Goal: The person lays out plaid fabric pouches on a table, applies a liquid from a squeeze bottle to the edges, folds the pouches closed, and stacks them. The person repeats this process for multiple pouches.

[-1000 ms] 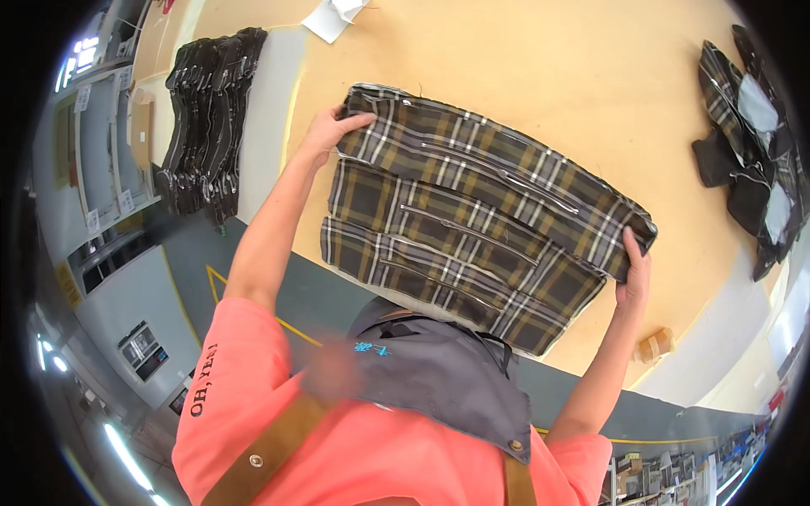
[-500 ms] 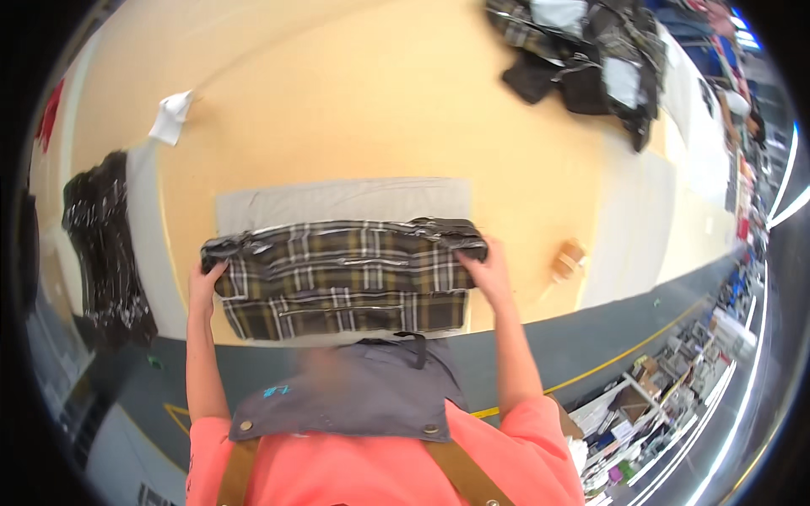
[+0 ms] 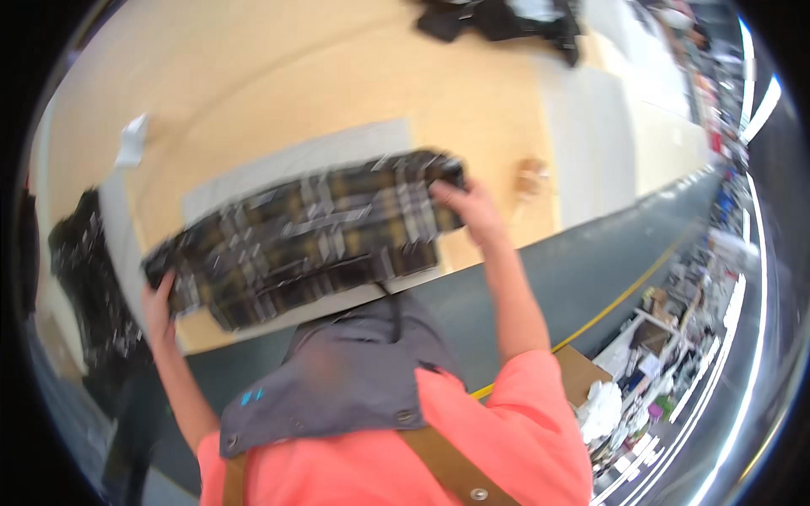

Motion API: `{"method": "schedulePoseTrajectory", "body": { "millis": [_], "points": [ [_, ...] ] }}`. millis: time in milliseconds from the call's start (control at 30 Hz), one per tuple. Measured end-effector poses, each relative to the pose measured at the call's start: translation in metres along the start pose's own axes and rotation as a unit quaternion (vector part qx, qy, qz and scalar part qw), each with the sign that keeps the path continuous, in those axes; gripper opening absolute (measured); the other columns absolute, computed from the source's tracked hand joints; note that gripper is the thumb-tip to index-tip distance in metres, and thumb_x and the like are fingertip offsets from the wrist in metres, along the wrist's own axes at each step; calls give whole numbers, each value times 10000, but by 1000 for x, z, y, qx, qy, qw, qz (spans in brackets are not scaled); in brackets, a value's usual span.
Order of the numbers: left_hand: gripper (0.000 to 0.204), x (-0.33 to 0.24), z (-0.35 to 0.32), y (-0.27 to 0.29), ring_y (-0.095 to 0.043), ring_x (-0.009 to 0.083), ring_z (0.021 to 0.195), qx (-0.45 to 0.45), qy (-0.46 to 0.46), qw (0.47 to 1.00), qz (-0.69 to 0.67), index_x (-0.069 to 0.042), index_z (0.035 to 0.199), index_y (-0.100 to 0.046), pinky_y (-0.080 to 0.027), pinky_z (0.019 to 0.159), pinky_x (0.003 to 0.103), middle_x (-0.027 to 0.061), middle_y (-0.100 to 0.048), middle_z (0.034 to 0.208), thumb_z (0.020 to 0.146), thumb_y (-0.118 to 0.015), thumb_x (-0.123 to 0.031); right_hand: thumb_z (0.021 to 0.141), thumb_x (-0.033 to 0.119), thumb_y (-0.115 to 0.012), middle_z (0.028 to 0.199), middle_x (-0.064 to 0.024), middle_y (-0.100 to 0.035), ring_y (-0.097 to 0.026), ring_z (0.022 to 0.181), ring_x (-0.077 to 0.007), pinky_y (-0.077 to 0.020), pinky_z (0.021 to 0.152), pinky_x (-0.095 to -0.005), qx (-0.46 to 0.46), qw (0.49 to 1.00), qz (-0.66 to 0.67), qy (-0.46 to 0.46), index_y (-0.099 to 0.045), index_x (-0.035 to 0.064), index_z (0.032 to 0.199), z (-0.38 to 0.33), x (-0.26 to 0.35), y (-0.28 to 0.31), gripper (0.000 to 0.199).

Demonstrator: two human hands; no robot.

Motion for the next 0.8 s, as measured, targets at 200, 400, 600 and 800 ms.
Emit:
{"method": "schedulePoseTrajectory", "body": {
  "millis": [200, 400, 600, 800],
  "points": [
    [544, 119, -53, 16, -599, 224, 1045, 17, 100, 995, 0, 20, 1278, -523, -437, 953, 355, 106, -618, 1186, 792, -731, -111, 818, 145, -711, 1061, -52, -669, -610, 976, -157, -463, 894, -293, -9, 996, -88, -23, -591, 23, 1202, -47, -87, 4, 420],
    [699, 142, -56, -5, -502, 267, 1169, -57, 20, 989, 137, 11, 1327, -462, -369, 1021, 391, 158, -531, 1272, 754, -794, -212, 795, 173, -723, 1190, -96, -591, -540, 1098, -176, -431, 942, -323, -38, 999, -33, -5, -501, 28, 1253, -35, -141, 7, 529],
    [726, 57, -87, -31, -452, 274, 1229, -130, -219, 945, 204, 29, 1339, -436, -339, 1055, 378, 172, -488, 1307, 775, -796, -254, 698, 123, -715, 1234, -94, -545, -531, 1098, -183, -437, 944, -323, 1, 975, -220, 32, -397, 78, 1375, -33, -78, -12, 749],
    [995, -53, -193, -203, -453, 353, 1223, 200, -476, 833, 201, -28, 1341, -431, -351, 1030, 445, 165, -498, 1292, 557, -882, -443, 737, 217, -670, 882, -82, -598, -555, 757, -127, -434, 599, -259, 39, 976, -191, 102, -249, 107, 1468, -113, 22, -77, 851]
  ]
}}
Point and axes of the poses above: each hand's wrist, its own z-axis towards the middle knuckle, its own y-axis out of the back of the hand, x = y × z, the point moved 7 cm from there along z, towards the middle knuckle
